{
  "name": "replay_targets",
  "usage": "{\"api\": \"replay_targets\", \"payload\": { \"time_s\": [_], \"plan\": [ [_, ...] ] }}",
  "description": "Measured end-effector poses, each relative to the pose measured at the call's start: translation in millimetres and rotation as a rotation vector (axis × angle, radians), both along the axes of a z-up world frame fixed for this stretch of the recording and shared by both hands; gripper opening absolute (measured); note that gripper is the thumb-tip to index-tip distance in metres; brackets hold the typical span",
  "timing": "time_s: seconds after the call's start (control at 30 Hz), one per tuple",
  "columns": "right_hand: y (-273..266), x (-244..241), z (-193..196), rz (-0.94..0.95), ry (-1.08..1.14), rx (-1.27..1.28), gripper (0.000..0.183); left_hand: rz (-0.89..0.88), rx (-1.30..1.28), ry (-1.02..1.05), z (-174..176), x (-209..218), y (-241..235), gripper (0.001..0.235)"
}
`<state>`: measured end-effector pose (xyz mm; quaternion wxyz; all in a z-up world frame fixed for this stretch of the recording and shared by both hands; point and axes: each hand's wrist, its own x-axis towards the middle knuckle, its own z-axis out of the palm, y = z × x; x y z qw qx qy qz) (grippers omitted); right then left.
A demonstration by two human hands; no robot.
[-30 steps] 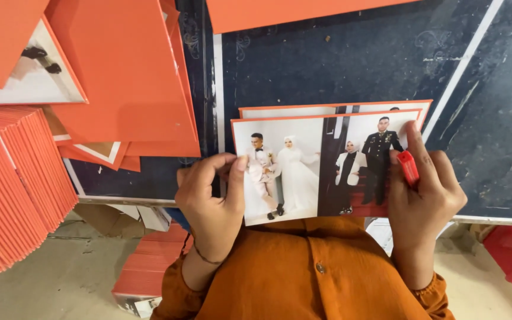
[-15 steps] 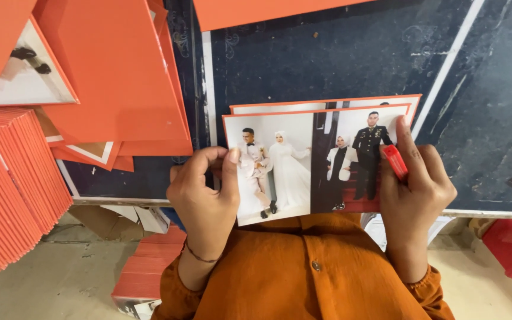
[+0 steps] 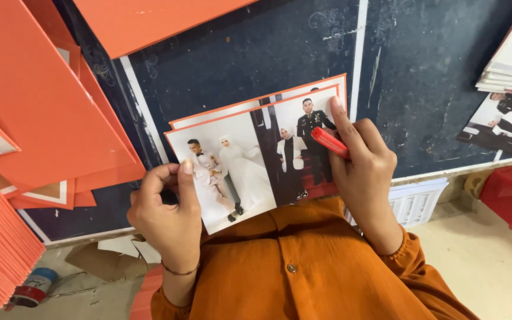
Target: The person assembles orange cards by inserting printed photos into slots and using a red tool to press the edges. They handle multiple cards, opening them to reveal text and images, and repeatedly use the tool to secure the contents.
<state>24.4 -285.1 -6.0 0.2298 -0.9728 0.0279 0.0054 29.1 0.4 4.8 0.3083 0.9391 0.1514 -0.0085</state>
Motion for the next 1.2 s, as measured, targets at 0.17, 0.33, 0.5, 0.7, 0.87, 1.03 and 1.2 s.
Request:
{"api": "replay_targets", "payload": {
  "time_s": [0.17, 0.33, 0.5, 0.7, 0.87, 1.03, 1.2],
  "plan": [
    [-8.6, -2.6, -27.3, 0.017, -0.184, -0.13, 0.041, 0.035, 0.001, -0.059, -12.9, -6.1, 6.4, 0.019],
    [-4.6, -1.4, -25.2, 0.038, -0.215, -0.203, 0.037, 0.027, -0.024, -0.105, -18.1, -10.6, 8.6, 0.021],
    [-6.7, -0.2, -25.0, 0.079, -0.268, -0.264, 0.033, 0.018, 0.019, -0.146, -17.6, -10.7, 9.1, 0.02],
    [-10.3, -3.5, -24.9, 0.107, -0.26, -0.276, 0.042, 0.003, 0.005, -0.159, -12.3, -7.1, 12.1, 0.023],
    [-20.0, -3.0, -4.0, 0.114, -0.104, 0.004, 0.061, -0.106, 0.003, -0.18, -10.4, -6.3, 15.8, 0.033],
    [-38.1, 1.6, 31.6, -0.354, 0.344, 0.944, 0.035, -0.123, 0.014, -0.224, -15.1, -11.4, 14.8, 0.029],
    [-42.2, -0.3, 37.1, -0.393, 0.444, 0.95, 0.029, -0.162, 0.027, -0.249, -22.2, -15.9, 11.4, 0.033]
  ]
}}
